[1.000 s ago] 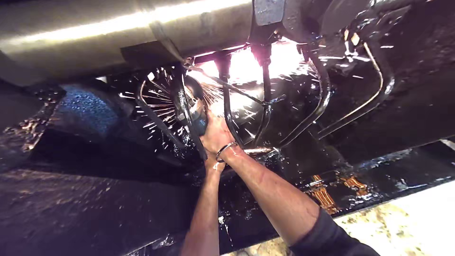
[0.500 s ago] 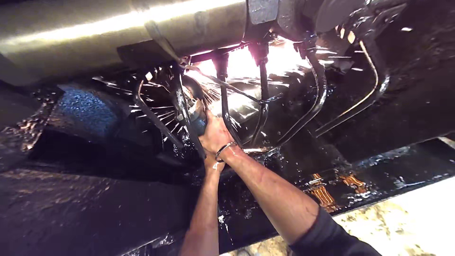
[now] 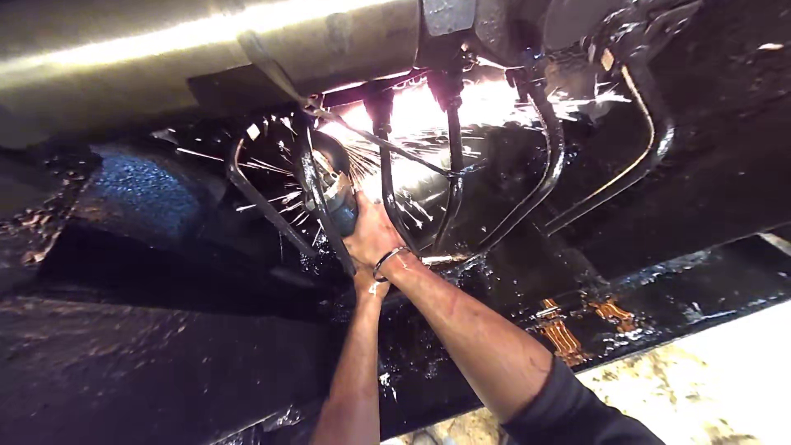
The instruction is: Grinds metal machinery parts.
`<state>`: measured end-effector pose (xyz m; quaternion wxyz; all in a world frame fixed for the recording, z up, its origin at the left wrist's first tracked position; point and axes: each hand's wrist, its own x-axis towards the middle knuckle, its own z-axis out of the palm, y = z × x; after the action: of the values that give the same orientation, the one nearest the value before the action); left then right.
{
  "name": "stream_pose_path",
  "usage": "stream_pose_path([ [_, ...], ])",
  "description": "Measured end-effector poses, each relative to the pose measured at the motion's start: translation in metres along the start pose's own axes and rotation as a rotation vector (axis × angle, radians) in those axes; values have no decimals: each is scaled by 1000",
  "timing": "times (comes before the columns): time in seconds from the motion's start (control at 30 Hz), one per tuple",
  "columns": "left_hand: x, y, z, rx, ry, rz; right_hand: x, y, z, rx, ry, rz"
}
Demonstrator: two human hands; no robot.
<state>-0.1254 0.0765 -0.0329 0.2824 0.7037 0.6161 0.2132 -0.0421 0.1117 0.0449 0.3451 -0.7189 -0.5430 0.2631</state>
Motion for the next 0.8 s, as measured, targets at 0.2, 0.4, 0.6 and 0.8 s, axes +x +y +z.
stream_pose_path([
  [0.2,0,4,-2,41,-10,-13,0,3,3,40,11,-18],
  [0.4,2,6,-3,195,-113,-79,1,4,2,46,7,-29],
  [0.6,1,-1,1,20,0,5,1,4,3,67,11,-34],
  [0.8,0,-1,2,0,17,29,4,8,8,121,6,-39],
])
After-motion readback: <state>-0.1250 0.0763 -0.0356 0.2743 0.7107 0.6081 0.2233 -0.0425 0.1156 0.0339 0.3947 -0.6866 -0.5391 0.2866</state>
